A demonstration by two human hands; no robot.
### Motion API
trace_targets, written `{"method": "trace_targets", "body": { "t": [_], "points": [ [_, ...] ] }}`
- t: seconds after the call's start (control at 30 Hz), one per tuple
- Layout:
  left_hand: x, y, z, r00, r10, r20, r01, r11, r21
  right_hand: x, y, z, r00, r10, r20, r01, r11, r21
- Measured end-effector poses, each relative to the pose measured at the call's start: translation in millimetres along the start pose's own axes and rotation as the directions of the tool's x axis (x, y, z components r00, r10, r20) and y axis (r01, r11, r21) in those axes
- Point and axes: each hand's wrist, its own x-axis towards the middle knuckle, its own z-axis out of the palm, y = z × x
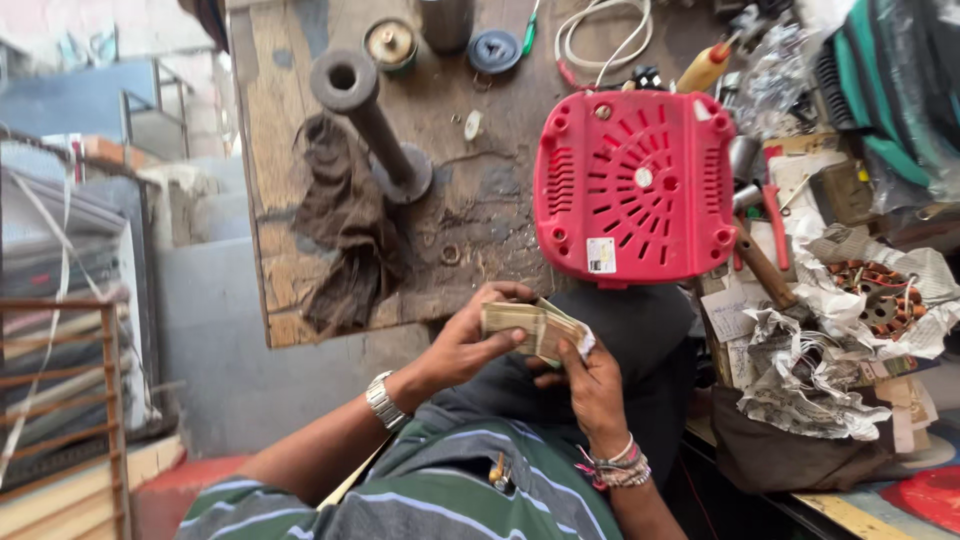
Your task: The person disassembles a red plastic fan housing using a screwdriver and hammer. They remove the back cover to access the internal motor and wiring. The person then handles currency notes, counting and organizing them on the workbench. Finally, they use a hammer to tap a metal component on the fan's stand.
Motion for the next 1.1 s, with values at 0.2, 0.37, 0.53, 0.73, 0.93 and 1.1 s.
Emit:
{"method": "trace_targets", "body": {
  "t": [0.2,0.37,0.53,0.73,0.93,1.1],
  "points": [
    [13,-2,27,0.990,-0.131,-0.053,0.135,0.988,0.073,-14,-38,19,0.997,-0.059,0.052,0.057,0.997,0.044],
    [31,-6,20,0.973,-0.205,-0.104,0.178,0.959,-0.221,-13,-31,-4,0.958,-0.133,-0.253,0.126,0.991,-0.044],
    [31,-6,20,0.974,-0.213,-0.083,0.204,0.974,-0.099,-17,-33,-15,0.989,-0.079,-0.126,0.098,0.982,0.159],
    [25,11,37,0.987,0.075,0.139,-0.115,0.945,0.307,-12,-48,0,0.964,-0.246,-0.098,0.238,0.967,-0.093],
    [17,4,23,0.948,-0.038,0.317,-0.171,0.779,0.604,-33,-71,-16,0.935,-0.299,-0.191,0.194,0.882,-0.431],
    [28,23,-23,0.870,-0.307,0.385,-0.162,0.559,0.813,-79,-136,-18,0.833,-0.465,0.301,0.535,0.538,-0.651]
  ]
}}
